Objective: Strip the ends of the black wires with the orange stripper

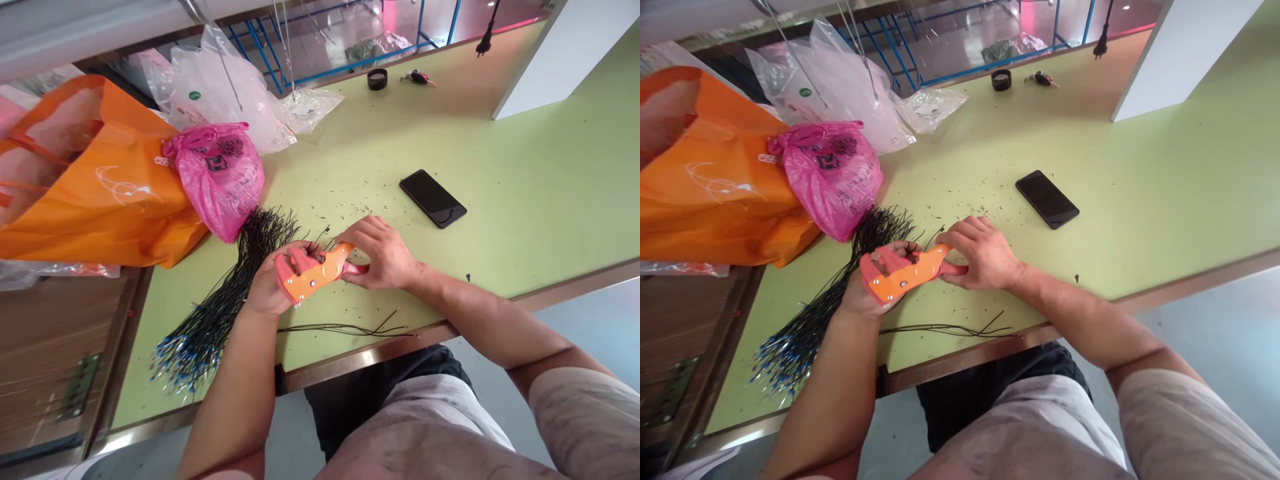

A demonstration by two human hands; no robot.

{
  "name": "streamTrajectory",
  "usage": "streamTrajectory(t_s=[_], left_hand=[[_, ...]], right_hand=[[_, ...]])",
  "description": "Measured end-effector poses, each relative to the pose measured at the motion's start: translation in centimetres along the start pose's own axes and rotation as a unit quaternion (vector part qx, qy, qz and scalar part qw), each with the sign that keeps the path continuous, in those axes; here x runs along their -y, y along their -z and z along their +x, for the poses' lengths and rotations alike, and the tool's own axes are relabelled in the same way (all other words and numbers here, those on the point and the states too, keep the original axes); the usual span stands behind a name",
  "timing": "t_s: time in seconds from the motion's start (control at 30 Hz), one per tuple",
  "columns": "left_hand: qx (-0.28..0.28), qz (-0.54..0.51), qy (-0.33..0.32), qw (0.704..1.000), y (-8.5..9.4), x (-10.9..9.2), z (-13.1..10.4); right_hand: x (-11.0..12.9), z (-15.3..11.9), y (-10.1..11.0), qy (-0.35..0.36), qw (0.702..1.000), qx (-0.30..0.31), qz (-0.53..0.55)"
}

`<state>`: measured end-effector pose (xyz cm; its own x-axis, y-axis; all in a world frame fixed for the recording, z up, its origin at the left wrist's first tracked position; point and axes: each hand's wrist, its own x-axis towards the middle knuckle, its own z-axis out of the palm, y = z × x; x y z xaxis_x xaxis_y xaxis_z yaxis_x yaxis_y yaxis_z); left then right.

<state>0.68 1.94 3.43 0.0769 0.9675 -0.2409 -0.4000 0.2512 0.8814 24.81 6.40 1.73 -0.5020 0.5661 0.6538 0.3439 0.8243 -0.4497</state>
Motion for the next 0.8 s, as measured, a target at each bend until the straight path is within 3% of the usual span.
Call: streamTrajectory(t_s=[0.07, 0.1, 0.17, 0.23, 0.43, 0.57, 0.67, 0.73, 0.8], left_hand=[[-0.028, 0.139, -0.080, 0.987, 0.1, 0.7, 0.4], [-0.051, 0.237, -0.119, 0.963, 0.2, 1.0, 0.6], [-0.076, 0.418, -0.161, 0.891, 0.3, 1.5, 0.9], [-0.069, 0.527, -0.170, 0.830, 0.4, 1.8, 1.0], [-0.028, 0.584, -0.178, 0.792, 0.5, 2.1, 1.0], [0.008, 0.646, -0.212, 0.733, 1.3, 1.9, 1.3], [-0.041, 0.687, -0.205, 0.696, 2.4, 1.5, 1.8], [-0.088, 0.687, -0.202, 0.693, 3.1, 1.3, 1.9], [-0.086, 0.661, -0.206, 0.716, 3.2, 1.1, 1.8]], right_hand=[[-0.5, 0.4, 0.6, -0.054, 0.998, -0.035, 0.008], [-0.8, 0.6, 0.9, -0.082, 0.995, -0.054, 0.015], [-1.4, 0.9, 1.5, -0.134, 0.986, -0.097, 0.033], [-1.8, 1.1, 2.0, -0.182, 0.972, -0.134, 0.056], [-2.1, 1.2, 1.9, -0.227, 0.955, -0.159, 0.101], [-1.9, 1.0, 1.7, -0.216, 0.963, -0.143, 0.080], [-2.0, 1.0, 1.6, -0.207, 0.967, -0.128, 0.072], [-2.2, 0.9, 1.5, -0.201, 0.969, -0.118, 0.076], [-2.4, 1.0, 1.4, -0.203, 0.970, -0.107, 0.079]])
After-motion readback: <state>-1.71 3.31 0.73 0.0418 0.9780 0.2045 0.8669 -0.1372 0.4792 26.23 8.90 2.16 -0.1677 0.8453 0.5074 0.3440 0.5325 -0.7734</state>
